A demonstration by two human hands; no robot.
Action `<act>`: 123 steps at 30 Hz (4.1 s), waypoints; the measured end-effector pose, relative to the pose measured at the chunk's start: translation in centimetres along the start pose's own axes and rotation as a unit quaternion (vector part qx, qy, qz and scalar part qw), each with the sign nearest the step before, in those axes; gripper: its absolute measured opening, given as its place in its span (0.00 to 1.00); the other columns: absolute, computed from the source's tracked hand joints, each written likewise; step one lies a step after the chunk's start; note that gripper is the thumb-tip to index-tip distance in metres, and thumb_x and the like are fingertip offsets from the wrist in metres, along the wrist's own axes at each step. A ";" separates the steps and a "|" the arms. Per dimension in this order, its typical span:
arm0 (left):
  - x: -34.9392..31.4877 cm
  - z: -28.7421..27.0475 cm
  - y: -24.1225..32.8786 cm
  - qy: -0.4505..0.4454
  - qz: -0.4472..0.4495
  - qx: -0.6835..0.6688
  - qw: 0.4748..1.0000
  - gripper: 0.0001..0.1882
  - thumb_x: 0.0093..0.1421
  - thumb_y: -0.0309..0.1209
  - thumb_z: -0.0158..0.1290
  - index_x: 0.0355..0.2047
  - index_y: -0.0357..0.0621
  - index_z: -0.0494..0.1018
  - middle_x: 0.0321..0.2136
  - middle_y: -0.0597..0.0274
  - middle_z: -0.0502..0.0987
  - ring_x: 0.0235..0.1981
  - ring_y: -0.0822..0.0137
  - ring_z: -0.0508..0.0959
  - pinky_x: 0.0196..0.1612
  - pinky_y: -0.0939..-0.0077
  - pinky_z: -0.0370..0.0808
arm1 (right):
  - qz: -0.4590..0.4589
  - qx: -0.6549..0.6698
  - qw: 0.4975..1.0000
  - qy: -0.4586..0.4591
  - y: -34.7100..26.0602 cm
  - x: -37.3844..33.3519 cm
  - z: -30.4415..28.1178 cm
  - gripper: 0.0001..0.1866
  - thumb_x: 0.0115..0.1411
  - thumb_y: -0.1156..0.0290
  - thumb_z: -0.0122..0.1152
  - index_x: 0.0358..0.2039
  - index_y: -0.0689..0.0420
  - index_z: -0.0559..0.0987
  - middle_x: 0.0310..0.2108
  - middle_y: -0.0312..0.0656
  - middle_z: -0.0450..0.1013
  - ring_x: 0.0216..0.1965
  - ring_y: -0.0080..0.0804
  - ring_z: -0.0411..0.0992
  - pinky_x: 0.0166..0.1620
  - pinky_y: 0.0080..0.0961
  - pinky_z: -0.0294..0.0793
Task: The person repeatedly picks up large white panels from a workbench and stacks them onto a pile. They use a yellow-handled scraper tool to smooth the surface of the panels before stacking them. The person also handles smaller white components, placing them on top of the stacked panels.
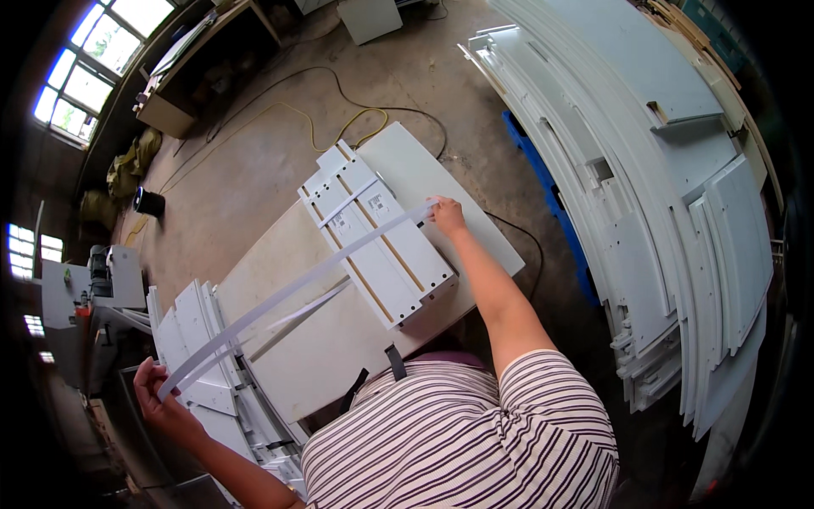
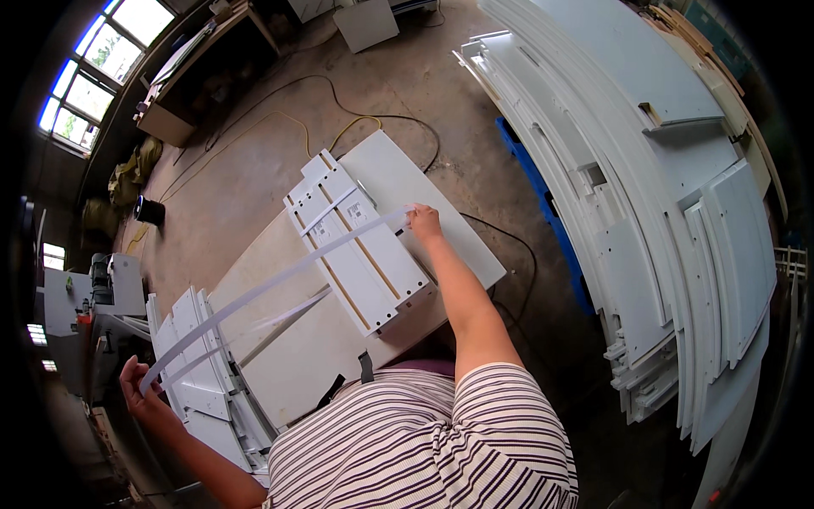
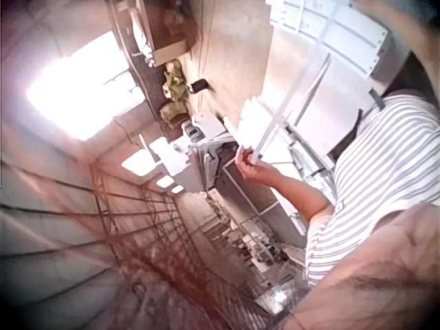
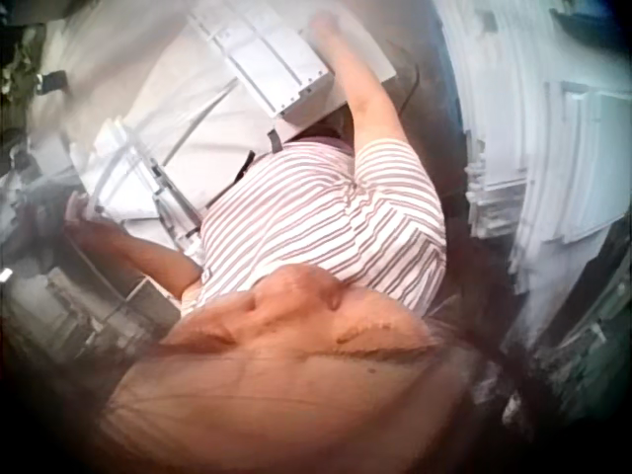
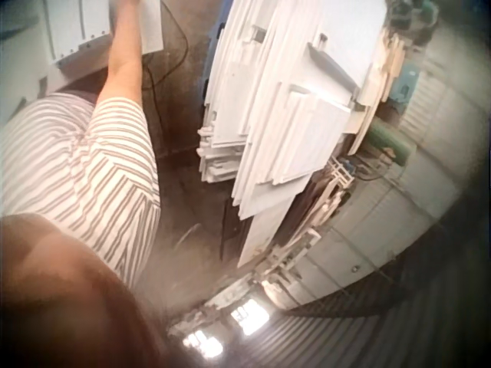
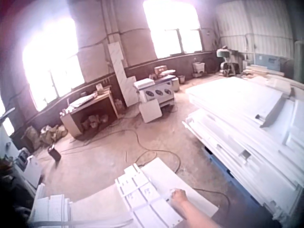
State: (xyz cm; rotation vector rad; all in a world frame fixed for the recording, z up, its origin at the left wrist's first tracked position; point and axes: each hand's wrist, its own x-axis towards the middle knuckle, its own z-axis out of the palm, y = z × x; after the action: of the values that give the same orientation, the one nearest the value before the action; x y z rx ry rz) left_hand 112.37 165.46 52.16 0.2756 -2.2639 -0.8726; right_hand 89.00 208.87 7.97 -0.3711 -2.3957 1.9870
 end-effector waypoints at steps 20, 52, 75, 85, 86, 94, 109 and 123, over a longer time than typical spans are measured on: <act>-2.2 3.4 -2.2 -0.121 -0.057 0.029 0.991 0.22 0.44 0.09 0.38 0.36 0.37 0.74 0.26 0.65 0.68 0.28 0.74 0.68 0.32 0.84 0.66 | 0.270 0.135 0.946 0.116 -3.7 -21.5 -3.2 0.17 0.56 0.65 0.57 0.39 0.63 0.65 0.34 0.46 0.71 0.27 0.33 0.72 0.32 0.30 0.73; -21.6 28.6 -16.6 -0.541 -0.473 -0.240 0.653 0.30 0.63 0.43 0.49 0.60 0.41 0.57 0.55 0.52 0.64 0.57 0.52 0.67 0.54 0.55 0.68 | -0.056 -0.339 0.939 0.020 -3.2 -13.6 -1.1 0.29 0.61 0.59 0.52 0.58 0.65 0.63 0.56 0.62 0.63 0.57 0.54 0.63 0.60 0.41 0.60; -19.9 32.0 -14.2 -0.557 -0.394 -0.151 0.715 0.15 0.66 0.39 0.45 0.40 0.37 0.63 0.36 0.53 0.73 0.36 0.59 0.78 0.32 0.65 0.79 | 0.156 -0.293 0.932 -0.148 -7.1 -9.7 0.7 0.33 0.56 0.43 0.55 0.53 0.55 0.71 0.58 0.48 0.64 0.61 0.47 0.58 0.57 0.62 0.58; -14.2 29.9 -9.4 -0.489 -0.460 -0.128 0.730 0.14 0.66 0.38 0.46 0.39 0.37 0.64 0.25 0.63 0.68 0.25 0.68 0.75 0.31 0.72 0.77 | 0.153 -0.341 0.916 -0.146 -13.3 -8.3 1.3 0.33 0.58 0.41 0.52 0.53 0.55 0.70 0.57 0.46 0.65 0.59 0.44 0.61 0.57 0.53 0.60; -14.0 29.8 -9.2 -0.486 -0.483 -0.165 0.710 0.14 0.66 0.39 0.46 0.39 0.38 0.64 0.24 0.65 0.66 0.22 0.70 0.72 0.30 0.73 0.76 | 0.160 -0.344 0.912 -0.154 -13.8 -8.2 1.1 0.33 0.58 0.41 0.51 0.54 0.55 0.70 0.58 0.45 0.64 0.60 0.43 0.60 0.57 0.53 0.60; -15.6 30.3 -11.0 -0.426 -0.495 -0.203 0.729 0.17 0.67 0.44 0.43 0.31 0.43 0.69 0.20 0.69 0.62 0.18 0.74 0.64 0.24 0.77 0.66 | 0.143 -0.314 0.921 -0.181 -11.1 -7.1 1.2 0.34 0.58 0.44 0.53 0.54 0.59 0.69 0.56 0.49 0.65 0.59 0.44 0.60 0.59 0.46 0.61; 3.7 17.9 -8.5 -0.582 -0.348 -0.067 0.732 0.24 0.66 0.46 0.46 0.20 0.40 0.67 0.13 0.67 0.63 0.13 0.73 0.62 0.17 0.75 0.62 | 0.245 0.331 0.861 -0.299 -26.3 -8.0 5.0 0.42 0.46 0.50 0.70 0.57 0.57 0.63 0.46 0.45 0.71 0.46 0.34 0.71 0.49 0.35 0.71; 2.1 14.3 -7.6 -0.512 -0.489 -0.398 0.584 0.43 0.57 0.62 0.46 0.61 0.41 0.58 0.58 0.51 0.64 0.57 0.50 0.65 0.59 0.54 0.62 | 0.252 0.272 0.916 -0.153 -31.5 -24.9 7.3 0.43 0.41 0.56 0.68 0.54 0.63 0.61 0.44 0.50 0.67 0.46 0.37 0.68 0.48 0.31 0.68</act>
State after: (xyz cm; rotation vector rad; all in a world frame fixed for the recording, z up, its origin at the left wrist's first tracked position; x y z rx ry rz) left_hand 100.93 166.23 40.57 0.7545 -2.0872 -3.2008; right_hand 106.47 191.87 40.63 -0.7587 -1.8650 3.0181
